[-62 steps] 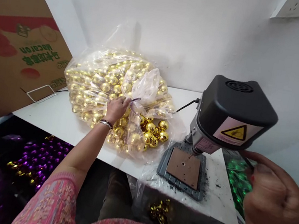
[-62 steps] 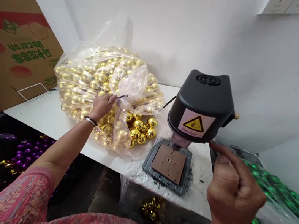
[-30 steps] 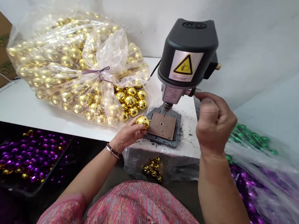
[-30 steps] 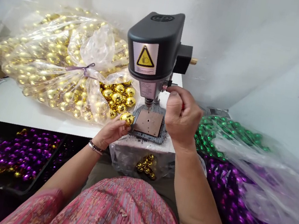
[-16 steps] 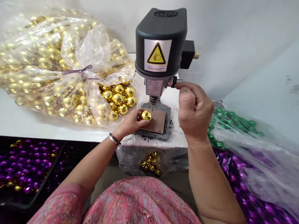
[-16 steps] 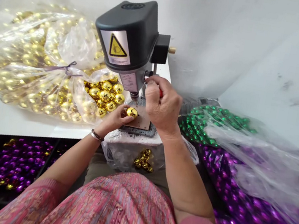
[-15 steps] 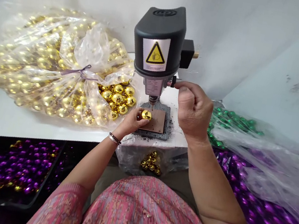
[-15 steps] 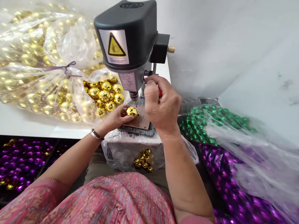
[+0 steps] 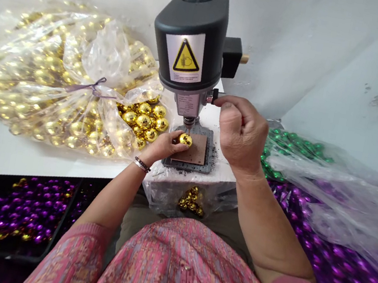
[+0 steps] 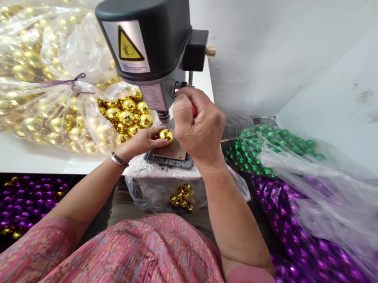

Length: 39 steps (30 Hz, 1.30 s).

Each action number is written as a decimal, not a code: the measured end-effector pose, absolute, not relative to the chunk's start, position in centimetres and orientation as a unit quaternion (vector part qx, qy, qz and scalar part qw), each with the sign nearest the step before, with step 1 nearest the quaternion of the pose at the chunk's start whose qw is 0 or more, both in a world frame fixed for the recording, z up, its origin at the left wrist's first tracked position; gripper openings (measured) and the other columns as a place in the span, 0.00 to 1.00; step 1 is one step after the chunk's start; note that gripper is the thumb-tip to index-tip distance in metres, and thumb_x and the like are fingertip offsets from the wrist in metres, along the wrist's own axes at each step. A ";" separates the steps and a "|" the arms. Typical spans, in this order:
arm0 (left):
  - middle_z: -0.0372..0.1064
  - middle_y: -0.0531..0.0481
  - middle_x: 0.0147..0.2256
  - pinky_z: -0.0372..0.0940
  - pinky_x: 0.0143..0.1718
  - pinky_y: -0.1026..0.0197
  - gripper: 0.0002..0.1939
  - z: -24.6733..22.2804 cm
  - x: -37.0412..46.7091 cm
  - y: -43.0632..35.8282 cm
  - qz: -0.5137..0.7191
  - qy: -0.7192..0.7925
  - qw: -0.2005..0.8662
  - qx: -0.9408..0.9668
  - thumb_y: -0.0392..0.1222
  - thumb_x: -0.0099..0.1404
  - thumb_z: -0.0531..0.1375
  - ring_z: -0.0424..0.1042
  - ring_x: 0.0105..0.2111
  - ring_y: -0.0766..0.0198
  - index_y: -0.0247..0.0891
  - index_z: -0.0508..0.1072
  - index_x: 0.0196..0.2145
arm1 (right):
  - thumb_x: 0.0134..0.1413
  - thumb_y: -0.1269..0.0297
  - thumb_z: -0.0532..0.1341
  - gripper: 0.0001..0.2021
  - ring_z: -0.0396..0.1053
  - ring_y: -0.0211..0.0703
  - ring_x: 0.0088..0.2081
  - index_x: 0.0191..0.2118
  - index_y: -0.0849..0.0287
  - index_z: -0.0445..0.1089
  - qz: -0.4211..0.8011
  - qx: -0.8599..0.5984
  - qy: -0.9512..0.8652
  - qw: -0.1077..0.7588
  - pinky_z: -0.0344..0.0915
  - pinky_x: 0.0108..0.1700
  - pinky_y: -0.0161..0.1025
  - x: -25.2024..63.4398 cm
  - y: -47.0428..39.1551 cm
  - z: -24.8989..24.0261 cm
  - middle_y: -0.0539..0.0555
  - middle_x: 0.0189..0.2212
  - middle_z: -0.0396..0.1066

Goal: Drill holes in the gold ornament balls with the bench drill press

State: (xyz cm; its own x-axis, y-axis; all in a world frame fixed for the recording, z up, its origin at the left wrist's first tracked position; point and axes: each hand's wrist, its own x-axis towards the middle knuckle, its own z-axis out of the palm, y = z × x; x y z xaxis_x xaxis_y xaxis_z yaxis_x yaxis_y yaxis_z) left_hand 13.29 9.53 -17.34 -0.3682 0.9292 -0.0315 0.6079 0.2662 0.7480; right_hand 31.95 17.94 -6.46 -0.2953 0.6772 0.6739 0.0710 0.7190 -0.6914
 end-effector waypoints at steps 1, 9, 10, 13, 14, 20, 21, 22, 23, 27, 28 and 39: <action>0.76 0.50 0.39 0.64 0.41 0.62 0.27 -17.4 13.2 9.6 0.333 0.759 0.243 0.504 0.51 0.57 0.65 0.70 0.37 0.62 0.37 0.75 0.53 | 0.62 0.62 0.52 0.14 0.71 0.35 0.34 0.36 0.57 0.75 0.267 -0.263 -0.759 0.533 0.67 0.39 0.35 31.9 18.0 -6.1 0.51 0.32 0.76; 0.72 0.52 0.32 0.62 0.30 0.65 0.23 -17.5 12.7 8.9 0.393 0.724 0.342 0.452 0.51 0.61 0.61 0.66 0.27 0.68 0.36 0.76 0.49 | 0.63 0.62 0.52 0.16 0.59 0.35 0.28 0.24 0.57 0.61 0.211 -0.347 -0.773 0.487 0.56 0.37 0.39 30.5 19.8 -1.4 0.49 0.24 0.61; 0.72 0.53 0.31 0.61 0.30 0.65 0.23 -17.5 12.7 8.9 0.393 0.723 0.346 0.450 0.52 0.61 0.61 0.65 0.27 0.68 0.36 0.76 0.50 | 0.63 0.62 0.52 0.16 0.56 0.34 0.28 0.22 0.57 0.58 0.213 -0.350 -0.771 0.487 0.54 0.37 0.39 30.3 20.0 -1.0 0.49 0.23 0.59; 0.73 0.54 0.31 0.61 0.31 0.65 0.24 -17.7 12.6 8.9 0.387 0.724 0.346 0.454 0.53 0.60 0.62 0.65 0.27 0.68 0.37 0.76 0.51 | 0.63 0.62 0.53 0.20 0.45 0.33 0.26 0.20 0.57 0.49 0.205 -0.364 -0.765 0.491 0.47 0.34 0.38 29.8 20.5 -0.3 0.47 0.21 0.50; 0.73 0.53 0.32 0.62 0.32 0.65 0.25 -17.7 12.6 9.0 0.385 0.727 0.338 0.457 0.53 0.60 0.63 0.66 0.28 0.68 0.37 0.76 0.51 | 0.63 0.62 0.53 0.21 0.43 0.33 0.26 0.20 0.57 0.48 0.204 -0.371 -0.763 0.489 0.46 0.34 0.39 29.6 20.6 -0.2 0.47 0.21 0.49; 0.76 0.49 0.39 0.65 0.38 0.62 0.29 -18.2 13.0 9.9 0.379 0.751 0.281 0.463 0.51 0.56 0.66 0.70 0.34 0.64 0.35 0.75 0.53 | 0.64 0.62 0.53 0.19 0.47 0.32 0.27 0.21 0.57 0.53 0.226 -0.368 -0.754 0.494 0.48 0.35 0.38 29.3 20.9 -0.1 0.46 0.21 0.52; 0.77 0.48 0.39 0.66 0.39 0.62 0.31 -18.2 13.1 10.1 0.375 0.757 0.276 0.459 0.50 0.55 0.67 0.70 0.34 0.64 0.35 0.74 0.55 | 0.64 0.61 0.53 0.18 0.47 0.32 0.28 0.21 0.57 0.54 0.229 -0.363 -0.752 0.500 0.48 0.36 0.38 29.3 21.0 -0.2 0.46 0.21 0.53; 0.77 0.47 0.39 0.66 0.39 0.62 0.32 -18.2 13.3 10.3 0.367 0.762 0.268 0.461 0.50 0.54 0.67 0.70 0.34 0.63 0.34 0.74 0.56 | 0.64 0.61 0.53 0.18 0.48 0.32 0.28 0.22 0.57 0.56 0.232 -0.359 -0.751 0.504 0.48 0.36 0.38 29.4 21.0 -0.3 0.46 0.21 0.54; 0.77 0.47 0.39 0.66 0.39 0.62 0.33 -18.2 13.4 10.5 0.358 0.766 0.258 0.468 0.49 0.54 0.68 0.70 0.34 0.63 0.34 0.74 0.56 | 0.64 0.61 0.53 0.17 0.50 0.33 0.28 0.22 0.57 0.57 0.236 -0.356 -0.749 0.506 0.49 0.36 0.38 29.4 21.0 -0.4 0.46 0.21 0.55; 0.76 0.48 0.38 0.66 0.38 0.63 0.31 -18.2 13.9 11.0 0.342 0.758 0.250 0.497 0.46 0.53 0.68 0.71 0.34 0.63 0.35 0.75 0.55 | 0.63 0.61 0.53 0.16 0.56 0.35 0.29 0.23 0.57 0.59 0.247 -0.346 -0.748 0.509 0.53 0.37 0.39 29.5 21.1 -0.6 0.49 0.23 0.61; 0.76 0.49 0.37 0.65 0.37 0.63 0.31 -18.2 14.1 11.0 0.349 0.753 0.262 0.493 0.46 0.53 0.68 0.71 0.34 0.63 0.35 0.75 0.55 | 0.62 0.61 0.53 0.16 0.58 0.36 0.29 0.23 0.56 0.61 0.250 -0.342 -0.750 0.508 0.54 0.38 0.39 29.6 21.1 -0.6 0.49 0.24 0.63; 0.77 0.50 0.37 0.66 0.38 0.64 0.29 -17.6 15.4 10.5 0.389 0.751 0.286 0.450 0.42 0.53 0.69 0.71 0.34 0.64 0.34 0.75 0.54 | 0.62 0.62 0.51 0.16 0.71 0.40 0.36 0.44 0.56 0.75 0.198 -0.247 -0.784 0.534 0.68 0.45 0.43 32.0 18.5 -5.3 0.53 0.33 0.74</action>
State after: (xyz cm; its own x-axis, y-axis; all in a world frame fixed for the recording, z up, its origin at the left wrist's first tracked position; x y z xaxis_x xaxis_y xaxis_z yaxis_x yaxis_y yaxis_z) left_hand 15.41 10.52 -17.57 -0.4310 0.8989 -0.0791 0.4544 0.2919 0.8416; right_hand 31.98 18.50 -5.29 -0.3085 0.5980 0.7398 0.1755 0.8001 -0.5735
